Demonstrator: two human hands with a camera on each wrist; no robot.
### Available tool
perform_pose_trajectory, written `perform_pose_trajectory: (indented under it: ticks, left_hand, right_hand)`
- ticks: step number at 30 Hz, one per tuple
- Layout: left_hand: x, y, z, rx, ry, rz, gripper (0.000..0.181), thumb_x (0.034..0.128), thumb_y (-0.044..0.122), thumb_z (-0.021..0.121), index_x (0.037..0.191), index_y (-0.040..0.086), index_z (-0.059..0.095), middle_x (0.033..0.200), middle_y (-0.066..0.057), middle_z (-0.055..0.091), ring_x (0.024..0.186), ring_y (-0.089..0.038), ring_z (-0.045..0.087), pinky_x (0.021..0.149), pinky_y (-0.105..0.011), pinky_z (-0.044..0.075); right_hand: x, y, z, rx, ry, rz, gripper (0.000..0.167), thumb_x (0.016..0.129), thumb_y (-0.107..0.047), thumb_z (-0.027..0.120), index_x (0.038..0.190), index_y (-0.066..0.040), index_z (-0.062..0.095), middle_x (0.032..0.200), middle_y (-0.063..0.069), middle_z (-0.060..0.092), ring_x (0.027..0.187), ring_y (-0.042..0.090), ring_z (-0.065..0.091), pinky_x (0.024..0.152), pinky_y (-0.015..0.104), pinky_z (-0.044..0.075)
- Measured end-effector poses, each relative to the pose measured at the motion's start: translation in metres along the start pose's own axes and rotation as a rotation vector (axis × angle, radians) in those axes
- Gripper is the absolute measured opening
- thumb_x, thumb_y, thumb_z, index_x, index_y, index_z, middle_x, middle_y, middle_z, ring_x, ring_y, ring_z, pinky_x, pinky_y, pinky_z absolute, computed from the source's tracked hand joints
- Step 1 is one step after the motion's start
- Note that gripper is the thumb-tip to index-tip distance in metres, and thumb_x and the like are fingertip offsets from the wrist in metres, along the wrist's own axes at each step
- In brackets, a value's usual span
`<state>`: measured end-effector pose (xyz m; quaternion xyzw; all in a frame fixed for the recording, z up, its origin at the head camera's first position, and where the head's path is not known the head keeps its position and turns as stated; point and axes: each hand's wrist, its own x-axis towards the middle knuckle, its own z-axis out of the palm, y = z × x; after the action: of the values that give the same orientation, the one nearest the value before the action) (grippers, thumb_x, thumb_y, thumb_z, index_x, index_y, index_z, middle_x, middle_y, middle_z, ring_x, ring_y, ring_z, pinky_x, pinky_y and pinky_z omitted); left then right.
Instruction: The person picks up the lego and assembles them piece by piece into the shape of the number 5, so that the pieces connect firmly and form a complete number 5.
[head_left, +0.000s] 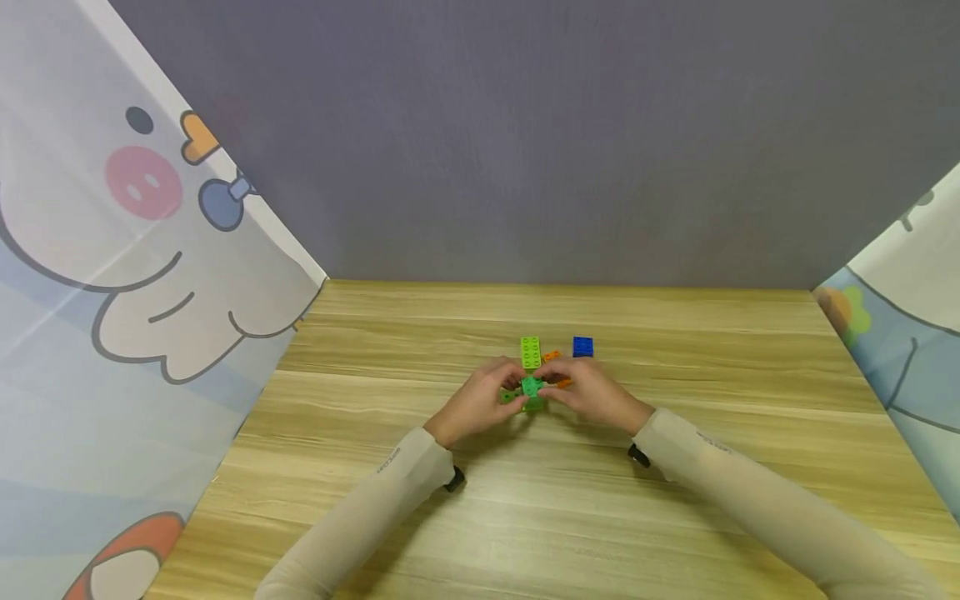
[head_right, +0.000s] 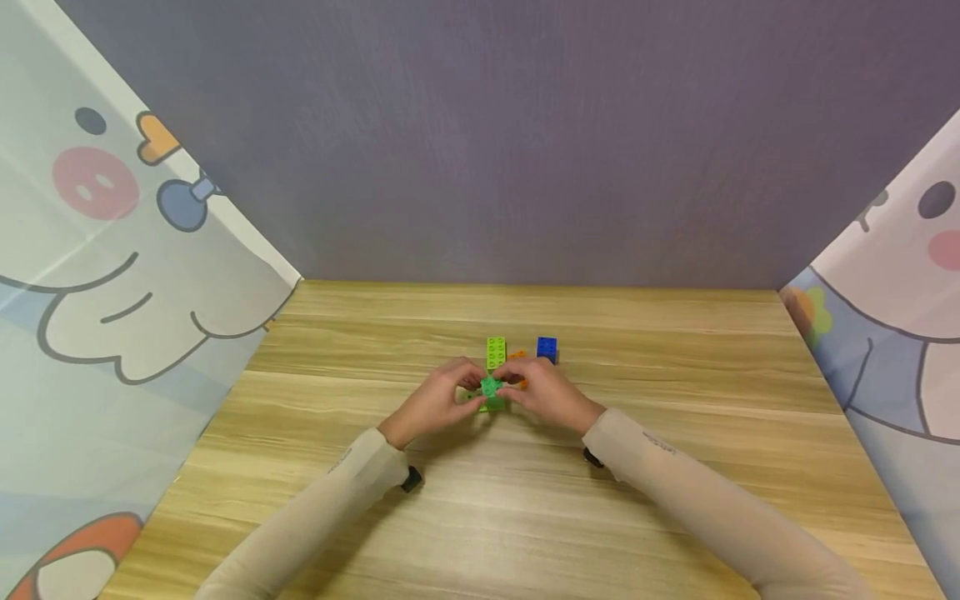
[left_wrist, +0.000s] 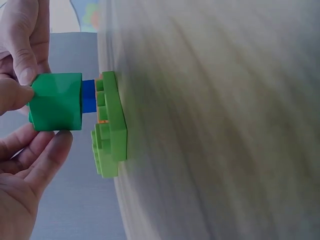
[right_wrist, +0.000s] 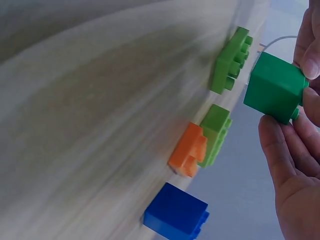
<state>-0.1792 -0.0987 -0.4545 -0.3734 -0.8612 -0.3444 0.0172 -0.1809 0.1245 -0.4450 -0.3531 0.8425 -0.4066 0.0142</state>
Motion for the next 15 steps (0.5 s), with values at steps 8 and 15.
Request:
perform_pose_trajectory:
  ticks: [8, 15]
  left_hand:
    - [0.0007, -0.0014, 0.0026, 0.028, -0.043, -0.036, 0.025, 0.0871, 0.012, 0.069, 0.108, 0.001, 0.06, 0.106, -0.006, 0.058, 0.088, -0.015, 0.061, 0.075, -0.021, 0.052]
    - [0.0016, -0.0019, 0.0039, 0.058, -0.072, -0.06, 0.025, 0.0873, 0.014, 0.069, 0.109, 0.004, 0.06, 0.105, -0.002, 0.057, 0.089, -0.012, 0.059, 0.076, -0.022, 0.051]
  right_hand:
    - [0.0, 0.0069, 0.0037, 0.011, -0.016, 0.019, 0.024, 0.085, -0.01, 0.071, 0.109, -0.006, 0.068, 0.103, 0.003, 0.067, 0.091, 0.015, 0.064, 0.077, 0.032, 0.054]
    - [-0.0001, 0.008, 0.0049, 0.012, -0.032, 0.057, 0.023, 0.086, -0.012, 0.07, 0.109, -0.007, 0.069, 0.103, 0.001, 0.067, 0.09, 0.011, 0.063, 0.075, 0.025, 0.053]
